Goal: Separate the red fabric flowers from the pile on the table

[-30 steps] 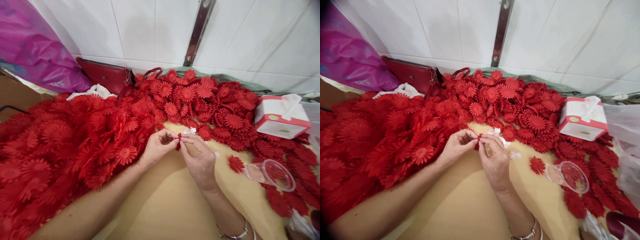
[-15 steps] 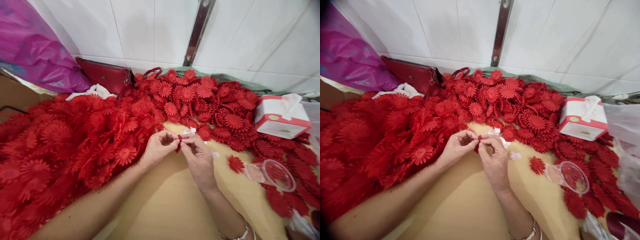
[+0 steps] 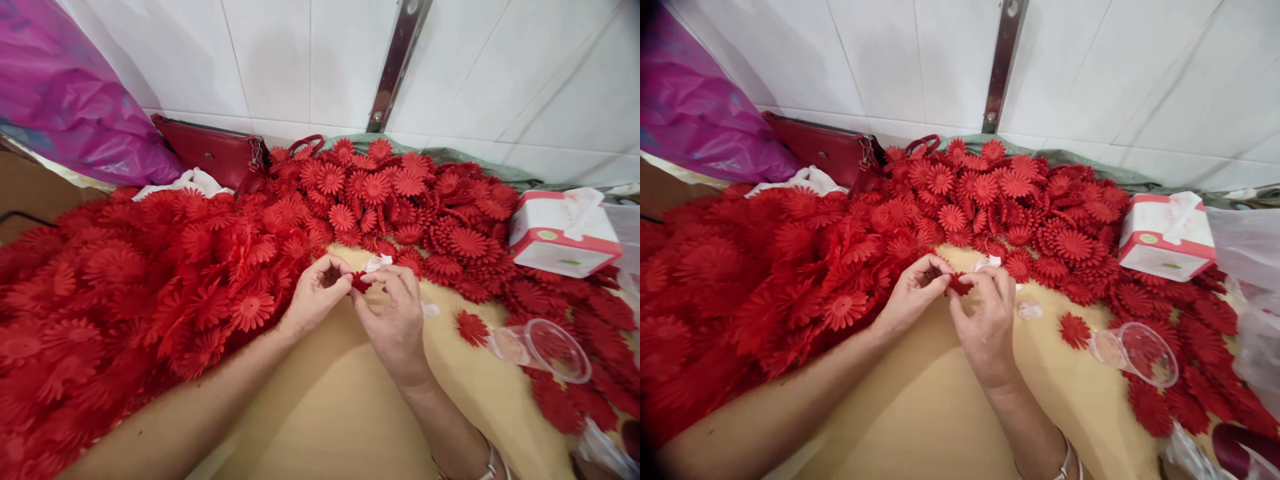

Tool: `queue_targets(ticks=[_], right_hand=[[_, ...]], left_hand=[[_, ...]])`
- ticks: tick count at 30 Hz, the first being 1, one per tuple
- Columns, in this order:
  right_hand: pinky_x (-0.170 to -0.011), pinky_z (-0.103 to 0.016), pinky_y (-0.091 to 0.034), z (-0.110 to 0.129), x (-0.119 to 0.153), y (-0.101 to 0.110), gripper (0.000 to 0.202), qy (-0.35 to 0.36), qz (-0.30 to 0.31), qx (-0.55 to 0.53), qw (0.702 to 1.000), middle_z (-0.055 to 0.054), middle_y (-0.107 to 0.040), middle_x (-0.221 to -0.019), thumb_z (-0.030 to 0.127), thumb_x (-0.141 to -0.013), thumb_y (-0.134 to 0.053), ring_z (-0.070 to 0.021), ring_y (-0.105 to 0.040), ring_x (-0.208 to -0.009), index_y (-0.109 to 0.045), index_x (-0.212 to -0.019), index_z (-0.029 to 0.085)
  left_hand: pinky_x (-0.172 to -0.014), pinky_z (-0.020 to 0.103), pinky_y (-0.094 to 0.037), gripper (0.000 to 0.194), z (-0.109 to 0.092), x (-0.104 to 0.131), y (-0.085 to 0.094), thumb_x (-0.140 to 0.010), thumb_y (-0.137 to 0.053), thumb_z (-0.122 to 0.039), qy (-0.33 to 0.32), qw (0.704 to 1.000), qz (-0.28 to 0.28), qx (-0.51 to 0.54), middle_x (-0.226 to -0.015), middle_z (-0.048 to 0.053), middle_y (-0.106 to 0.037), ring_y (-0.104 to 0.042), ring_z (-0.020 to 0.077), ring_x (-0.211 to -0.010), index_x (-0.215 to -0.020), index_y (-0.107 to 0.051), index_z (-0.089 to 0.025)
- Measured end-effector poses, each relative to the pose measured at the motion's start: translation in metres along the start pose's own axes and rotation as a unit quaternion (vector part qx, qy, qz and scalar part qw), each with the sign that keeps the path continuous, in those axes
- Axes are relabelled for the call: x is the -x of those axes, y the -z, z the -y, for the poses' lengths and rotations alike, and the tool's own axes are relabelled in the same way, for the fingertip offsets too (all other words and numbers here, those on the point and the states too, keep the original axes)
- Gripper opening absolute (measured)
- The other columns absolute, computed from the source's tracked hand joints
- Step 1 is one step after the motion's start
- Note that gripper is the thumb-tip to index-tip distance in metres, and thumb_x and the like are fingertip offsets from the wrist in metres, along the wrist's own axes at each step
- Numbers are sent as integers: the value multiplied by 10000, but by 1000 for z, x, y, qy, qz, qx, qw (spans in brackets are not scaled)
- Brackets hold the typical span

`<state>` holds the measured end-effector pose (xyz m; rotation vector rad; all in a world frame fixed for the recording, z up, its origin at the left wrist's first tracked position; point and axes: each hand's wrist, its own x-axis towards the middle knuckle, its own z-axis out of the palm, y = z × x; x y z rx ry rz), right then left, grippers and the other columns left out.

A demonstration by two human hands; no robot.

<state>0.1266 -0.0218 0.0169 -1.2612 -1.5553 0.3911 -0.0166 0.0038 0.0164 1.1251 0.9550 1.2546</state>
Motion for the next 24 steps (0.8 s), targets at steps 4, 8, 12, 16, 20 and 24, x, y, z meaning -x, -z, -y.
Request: queue_targets(ticks=[4, 8, 12, 16, 20, 24], right_hand=[[-939, -430, -528, 0, 2, -2, 82, 30, 6, 30, 999, -75, -657, -1002, 194, -899, -685, -221, -644, -996, -711, -974, 216], [-969, -444, -514, 0, 1, -3, 95, 30, -4, 24, 999, -90, -670, -1053, 154, -871, -675, -233, -652, -1049, -710, -939, 210], [-934, -429, -504, 1, 2, -3, 49, -38, 8, -40, 998, -74, -678, -1042, 175, -856, -667, -228, -641, -1043, -685, -843, 219], [-906, -375, -494, -3, 3, -6, 57, -153, 22, -202, 967, -40, -684, -1034, 240, -872, -669, -197, -640, -1014, -673, -816, 228], [-943, -334, -474, -10, -2, -5, 48, -211, -54, -345, 913, 8, -706, -998, 245, -825, -733, -158, -644, -1006, -685, -819, 243], [-855, -297, -508, -20, -14, 6, 108, -233, -117, -416, 871, 39, -726, -893, 265, -769, -791, -130, -660, -873, -685, -784, 252]], left_hand=[[-668, 241, -471, 176, -1, 1, 1, -791, -722, -285, 22, 999, 32, 21, -754, -4, -625, -570, 107, -669, -825, -601, -161], [-653, 239, -463, 154, -3, 0, 1, -783, -723, -260, 30, 998, 52, 21, -744, -2, -628, -558, 103, -651, -824, -616, -156], [-666, 244, -465, 126, -5, 1, 0, -773, -706, -237, 27, 997, 67, 19, -751, -7, -612, -564, 112, -672, -810, -615, -158], [-702, 241, -439, 134, -4, -1, 1, -745, -719, -240, 24, 999, 28, 14, -764, -11, -601, -540, 115, -713, -778, -617, -159], [-656, 221, -378, 154, 5, -5, 4, -733, -718, -254, 35, 997, -55, 45, -725, -41, -541, -468, 97, -668, -779, -596, -171], [-628, 207, -359, 165, 12, -9, 6, -746, -691, -266, 32, 987, -125, 100, -735, -51, -510, -429, 88, -641, -799, -556, -187]])
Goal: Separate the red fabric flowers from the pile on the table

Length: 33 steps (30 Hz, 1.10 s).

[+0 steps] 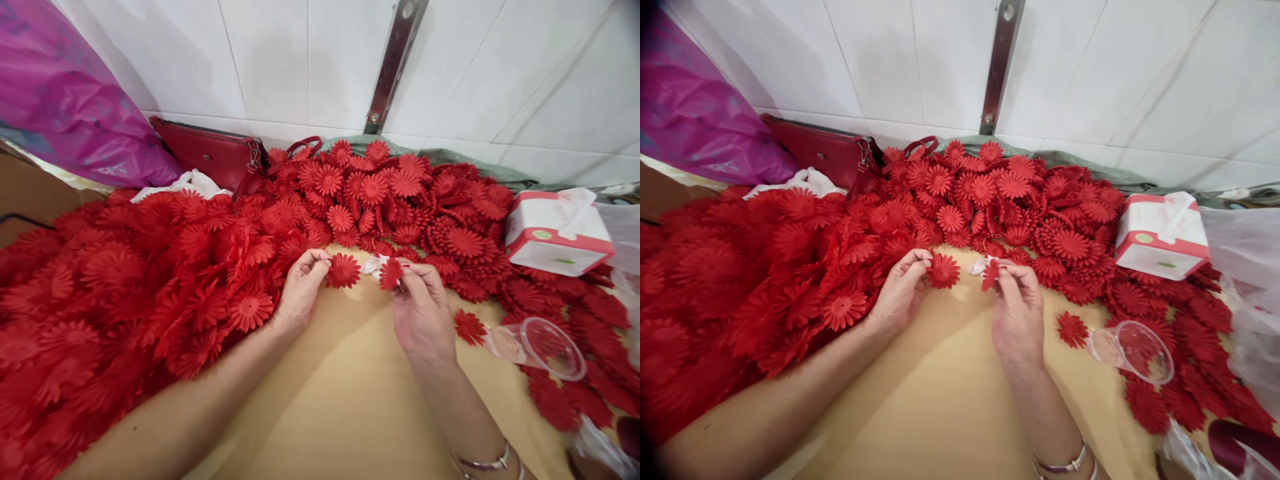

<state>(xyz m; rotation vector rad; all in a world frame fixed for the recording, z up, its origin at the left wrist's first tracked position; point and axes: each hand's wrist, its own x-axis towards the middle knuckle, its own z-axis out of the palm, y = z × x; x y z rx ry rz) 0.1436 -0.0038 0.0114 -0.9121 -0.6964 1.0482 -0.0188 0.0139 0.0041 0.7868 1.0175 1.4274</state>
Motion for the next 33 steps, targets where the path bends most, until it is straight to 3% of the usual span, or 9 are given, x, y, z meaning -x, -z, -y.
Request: queue_targets(ticks=[3, 6, 11, 14, 17, 20, 22, 26, 33], right_hand=[[-809, -293, -533, 5, -9, 6, 152, -25, 5, 5, 1000, 36, -725, -871, 314, -755, -822, -129, -663, -819, -694, -813, 254], [-794, -318, -559, 5, -11, 10, 197, -34, 26, 21, 999, 23, -733, -908, 378, -762, -824, -148, -677, -824, -687, -854, 270], [-903, -369, -572, 4, -13, 16, 211, -23, 60, 31, 997, 18, -749, -1017, 426, -792, -809, -167, -699, -937, -686, -910, 302], [-908, -373, -577, 4, -14, 21, 224, -32, 78, 42, 996, 24, -746, -1019, 446, -791, -809, -168, -699, -936, -691, -929, 315], [-856, -347, -587, 4, -12, 21, 226, -54, 92, 41, 993, 30, -743, -1016, 452, -783, -817, -162, -700, -904, -699, -923, 320], [-872, -369, -583, 2, -7, 16, 210, -56, 138, 47, 988, 21, -742, -1022, 463, -802, -799, -177, -702, -922, -704, -927, 324], [-918, -407, -568, -1, -4, 12, 208, -41, 171, 69, 982, -1, -737, -1027, 474, -812, -785, -200, -694, -976, -712, -918, 310], [-993, -420, -525, -6, 1, 6, 159, -2, 192, 133, 972, -19, -717, -1009, 432, -842, -762, -210, -660, -1049, -733, -888, 283], [-1024, -438, -524, -1, 4, 8, 300, -3, 178, 149, 973, -58, -693, -1189, 486, -960, -599, -214, -649, -1116, -671, -1180, 295]], left_hand=[[-627, 205, -372, 137, -3, 4, 0, -764, -675, -243, -32, 999, 17, -37, -727, -49, -506, -435, 90, -637, -810, -557, -189], [-680, 234, -430, 73, -11, 15, -3, -788, -648, -179, -99, 978, 106, -151, -765, -12, -590, -530, 121, -696, -840, -599, -190], [-870, 370, -483, 150, -24, 32, -8, -744, -618, -93, -259, 827, 382, -320, -835, 69, -711, -645, 226, -842, -810, -668, -218], [-901, 407, -484, 77, -25, 36, -8, -736, -669, -165, -281, 777, 459, -327, -818, 77, -698, -649, 260, -870, -726, -627, -229], [-818, 366, -490, 162, -20, 34, -5, -840, -658, -240, -255, 838, 369, -309, -768, 59, -644, -614, 218, -799, -708, -566, -216], [-802, 313, -505, 164, -12, 29, -3, -879, -705, -307, -170, 938, 194, -231, -911, 53, -647, -619, 176, -829, -924, -590, -199], [-828, 303, -525, 336, -6, 24, -3, -850, -759, -372, -94, 970, 163, -152, -1039, 71, -674, -650, 169, -874, -1087, -603, -192], [-836, 285, -528, 345, 0, 16, -5, -783, -821, -436, -15, 980, 189, -66, -913, 45, -724, -659, 153, -825, -955, -691, -167], [-741, 258, -499, 349, -6, 10, -4, -730, -853, -473, -8, 986, 152, -73, -747, -1, -689, -594, 127, -705, -791, -704, -163]])
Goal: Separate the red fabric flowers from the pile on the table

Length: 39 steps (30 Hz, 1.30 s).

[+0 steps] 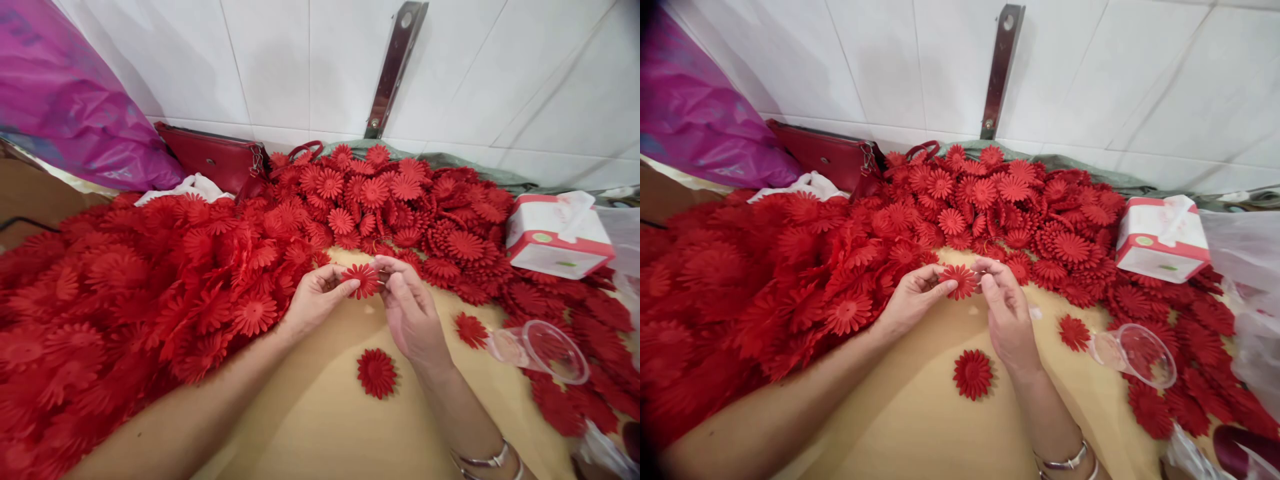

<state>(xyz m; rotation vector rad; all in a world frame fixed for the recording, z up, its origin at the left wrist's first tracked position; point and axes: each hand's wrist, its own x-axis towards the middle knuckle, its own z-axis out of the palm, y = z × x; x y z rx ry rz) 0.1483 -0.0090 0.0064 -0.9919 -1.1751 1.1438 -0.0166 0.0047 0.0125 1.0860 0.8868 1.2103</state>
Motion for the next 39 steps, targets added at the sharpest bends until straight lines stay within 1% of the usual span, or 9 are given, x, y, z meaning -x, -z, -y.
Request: queue_targets(ticks=[3, 8, 13, 20, 26, 30, 34, 36, 39], right_hand=[[-1004, -367, -539, 1, 1, -2, 415, 11, 17, 27, 999, -35, -668, -1206, 380, -890, -727, -178, -642, -1112, -609, -1284, 322], [-1027, -351, -533, 0, 3, -6, 497, 23, 42, 36, 998, -32, -648, -1258, 305, -872, -752, -162, -639, -1135, -567, -1333, 326], [-1033, -381, -536, 2, 3, -7, 433, 31, 44, 65, 996, -51, -666, -1279, 300, -897, -722, -184, -645, -1146, -602, -1312, 303], [-1004, -361, -559, 4, 4, -8, 429, 33, 41, 70, 996, -34, -681, -1249, 275, -895, -717, -173, -661, -1104, -611, -1308, 314], [-984, -364, -553, 3, 6, -8, 432, 52, 23, 97, 994, -38, -664, -1197, 244, -905, -701, -169, -644, -1058, -605, -1322, 306], [-974, -406, -549, 2, 7, -7, 459, 78, 21, 147, 986, -71, -627, -1261, 251, -915, -683, -200, -629, -1088, -579, -1360, 294], [-944, -401, -552, 2, 7, -7, 438, 81, 38, 159, 983, -67, -624, -1233, 251, -938, -656, -188, -633, -1028, -572, -1365, 300], [-936, -393, -551, 4, 7, -8, 383, 90, 49, 166, 981, -58, -624, -1210, 255, -952, -642, -184, -638, -1022, -602, -1329, 305], [-969, -386, -531, 7, 6, -8, 235, 109, 60, 192, 974, -59, -629, -1182, 262, -969, -620, -196, -623, -1106, -689, -1192, 284]], left_hand=[[-734, 255, -489, 346, 1, 0, 1, -732, -851, -466, 0, 1000, -3, -13, -756, 2, -690, -583, 123, -700, -801, -715, -155], [-690, 237, -474, 357, 2, 0, 3, -772, -818, -469, 0, 1000, -7, -27, -693, -5, -652, -564, 114, -669, -736, -668, -147], [-657, 244, -480, 372, 1, 2, 2, -803, -783, -503, -8, 999, -7, -44, -664, -3, -652, -570, 118, -623, -763, -667, -152], [-649, 229, -467, 347, 2, 5, 2, -878, -716, -484, -33, 996, 7, -88, -668, -13, -632, -568, 113, -631, -762, -637, -166], [-603, 224, -461, 330, 7, 3, 0, -855, -738, -481, -15, 997, -2, -79, -730, -12, -640, -555, 104, -606, -917, -678, -163], [-541, 208, -415, 363, 7, 3, 1, -848, -743, -504, -5, 997, 6, -80, -667, -41, -560, -491, 82, -552, -807, -608, -169], [-532, 201, -422, 364, 7, 4, 3, -908, -680, -500, -8, 997, 14, -76, -647, -43, -555, -487, 79, -542, -789, -555, -179], [-530, 200, -425, 364, 6, 4, 3, -922, -664, -492, -11, 997, 15, -75, -637, -43, -556, -490, 79, -538, -780, -544, -180], [-520, 196, -419, 367, 4, 5, 3, -932, -648, -490, -20, 996, 22, -90, -639, -46, -554, -499, 74, -527, -772, -548, -176]])
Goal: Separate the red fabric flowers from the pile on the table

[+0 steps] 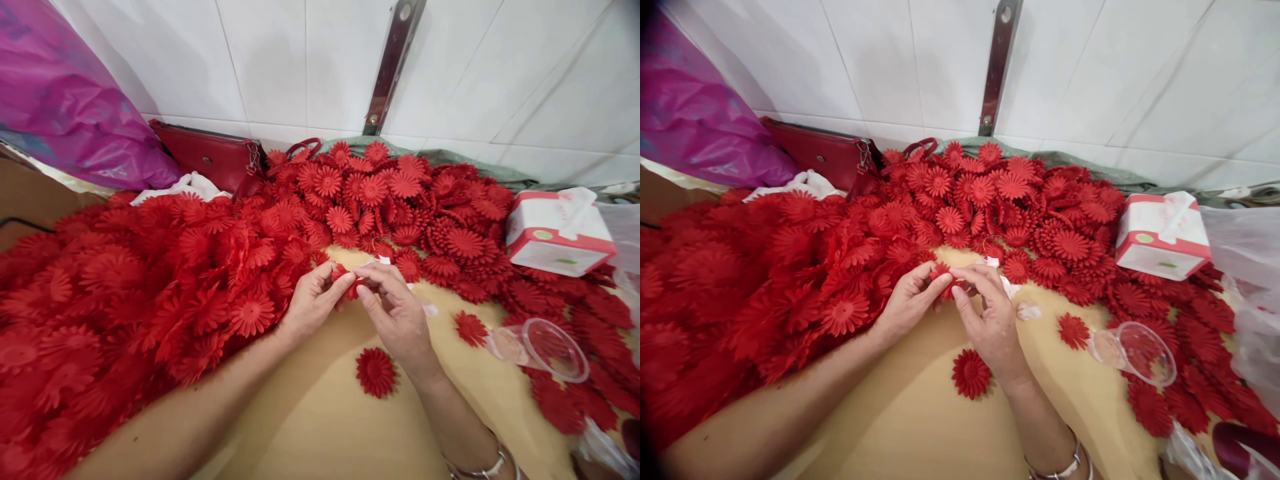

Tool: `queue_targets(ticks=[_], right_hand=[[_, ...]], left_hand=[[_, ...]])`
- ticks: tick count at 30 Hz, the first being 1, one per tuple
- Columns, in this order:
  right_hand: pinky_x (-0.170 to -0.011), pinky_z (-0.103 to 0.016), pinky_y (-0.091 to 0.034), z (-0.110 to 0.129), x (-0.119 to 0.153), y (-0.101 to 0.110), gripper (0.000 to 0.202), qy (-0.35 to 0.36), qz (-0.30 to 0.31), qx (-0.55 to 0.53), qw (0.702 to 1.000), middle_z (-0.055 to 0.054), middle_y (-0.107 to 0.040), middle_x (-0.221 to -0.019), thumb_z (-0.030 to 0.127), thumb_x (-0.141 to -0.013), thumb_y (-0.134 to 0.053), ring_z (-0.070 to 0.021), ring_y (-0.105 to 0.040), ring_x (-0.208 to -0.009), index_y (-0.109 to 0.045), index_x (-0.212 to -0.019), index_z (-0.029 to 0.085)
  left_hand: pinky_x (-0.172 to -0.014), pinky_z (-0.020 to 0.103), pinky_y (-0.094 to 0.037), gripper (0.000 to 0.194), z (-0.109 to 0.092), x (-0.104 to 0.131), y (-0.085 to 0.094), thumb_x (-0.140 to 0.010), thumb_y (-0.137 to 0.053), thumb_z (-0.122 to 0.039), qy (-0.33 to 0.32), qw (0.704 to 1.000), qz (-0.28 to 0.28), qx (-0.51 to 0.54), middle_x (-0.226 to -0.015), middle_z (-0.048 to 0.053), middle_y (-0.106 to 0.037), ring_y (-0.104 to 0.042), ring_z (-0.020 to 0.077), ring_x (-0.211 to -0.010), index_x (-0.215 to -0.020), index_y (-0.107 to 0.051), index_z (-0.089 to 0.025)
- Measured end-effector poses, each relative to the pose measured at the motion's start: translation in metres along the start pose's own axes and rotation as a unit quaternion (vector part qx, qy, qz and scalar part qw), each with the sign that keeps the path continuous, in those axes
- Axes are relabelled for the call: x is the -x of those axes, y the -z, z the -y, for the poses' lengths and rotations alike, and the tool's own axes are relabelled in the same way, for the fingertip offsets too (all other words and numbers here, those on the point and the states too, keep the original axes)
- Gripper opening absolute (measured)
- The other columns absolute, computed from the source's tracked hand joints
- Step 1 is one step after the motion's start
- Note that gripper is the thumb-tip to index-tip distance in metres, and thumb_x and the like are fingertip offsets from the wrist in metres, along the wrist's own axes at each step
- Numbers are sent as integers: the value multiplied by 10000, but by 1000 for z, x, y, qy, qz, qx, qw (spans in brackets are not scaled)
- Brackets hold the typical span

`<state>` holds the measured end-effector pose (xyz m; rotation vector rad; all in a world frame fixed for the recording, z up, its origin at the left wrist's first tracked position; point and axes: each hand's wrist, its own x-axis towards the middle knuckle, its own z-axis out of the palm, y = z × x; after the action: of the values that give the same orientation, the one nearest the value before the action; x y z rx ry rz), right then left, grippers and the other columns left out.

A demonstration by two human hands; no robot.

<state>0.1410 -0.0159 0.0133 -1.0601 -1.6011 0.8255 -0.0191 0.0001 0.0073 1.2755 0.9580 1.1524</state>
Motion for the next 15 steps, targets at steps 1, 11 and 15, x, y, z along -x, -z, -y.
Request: queue_targets(ticks=[1, 11, 15], right_hand=[[-981, -386, -523, 1, 0, 0, 191, -1, 2, 4, 1000, -63, -633, -1168, 265, -969, -620, -201, -616, -1131, -709, -1139, 273], [-1026, -416, -484, -6, -2, 3, 41, -35, -42, -15, 998, -59, -681, -1076, 256, -908, -689, -209, -643, -1083, -727, -916, 242], [-1031, -390, -471, -9, -2, 2, 28, -87, -82, -119, 986, -48, -680, -1117, 266, -886, -707, -195, -631, -1120, -702, -884, 239]], left_hand=[[-516, 193, -411, 376, 0, 0, 0, -937, -641, -491, -5, 1000, 0, -13, -632, -49, -548, -498, 71, -523, -757, -547, -174], [-641, 223, -451, 370, -4, 3, -1, -903, -671, -497, -5, 999, 21, -29, -672, -11, -625, -569, 112, -629, -772, -620, -155], [-692, 224, -456, 298, -2, 2, -2, -916, -669, -445, -16, 999, 33, -33, -753, 0, -650, -584, 124, -704, -849, -657, -155]])
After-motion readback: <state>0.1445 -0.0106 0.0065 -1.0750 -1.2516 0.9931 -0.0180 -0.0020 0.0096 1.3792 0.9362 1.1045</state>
